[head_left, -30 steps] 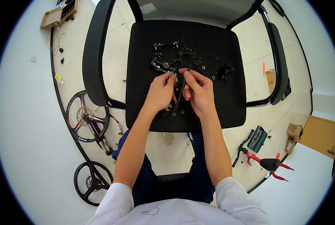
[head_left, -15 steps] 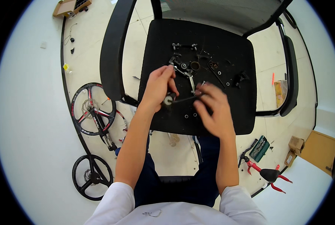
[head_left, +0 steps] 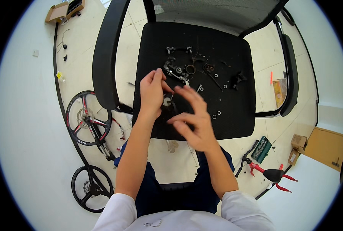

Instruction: The person assembles small mechanical components on a black office chair seat. They pick up various parts, including a metal rod and black plastic pieces, and connect them by hand. The person repeatedly adjusts and fits the components together, occasionally placing them back on the seat.

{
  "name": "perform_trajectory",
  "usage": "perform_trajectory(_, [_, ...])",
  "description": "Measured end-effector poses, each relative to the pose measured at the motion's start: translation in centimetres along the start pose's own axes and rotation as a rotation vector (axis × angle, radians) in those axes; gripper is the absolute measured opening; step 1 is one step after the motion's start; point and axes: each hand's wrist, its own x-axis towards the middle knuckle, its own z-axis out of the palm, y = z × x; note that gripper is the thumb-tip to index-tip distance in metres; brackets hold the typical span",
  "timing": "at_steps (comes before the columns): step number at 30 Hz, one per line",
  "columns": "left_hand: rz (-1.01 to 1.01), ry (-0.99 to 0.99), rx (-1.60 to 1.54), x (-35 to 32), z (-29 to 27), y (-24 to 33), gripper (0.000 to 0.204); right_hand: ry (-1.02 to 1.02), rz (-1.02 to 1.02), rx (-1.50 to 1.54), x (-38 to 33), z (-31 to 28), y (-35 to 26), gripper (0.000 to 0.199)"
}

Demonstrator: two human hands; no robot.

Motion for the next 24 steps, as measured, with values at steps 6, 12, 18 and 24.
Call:
perform_trajectory(6, [-0.038,-0.195,0.048,-0.9,0.6,1.2,0.031,0.248,0.159,-0.314,0.8,-2.8,2.4,0.036])
perform_trajectory(12, [-0.045,-0.108,0.021,-1.3,2.6,-1.3,0.029,0.119,-0.007,0.056,0.9,-0.8,0.7,0.032])
perform_trajectory(18, [0.029,-0.032,0.013,-0.6,1.3,-0.6,0.029,0.052,0.089,0.006,0.1,-2.0,1.7,0.019])
perform_trajectory(24, [0.033,-0.151,0.039,-1.2,2.3,-1.1,0.032,0.218,0.186,-0.126,0.8,-2.2,2.4,0.031])
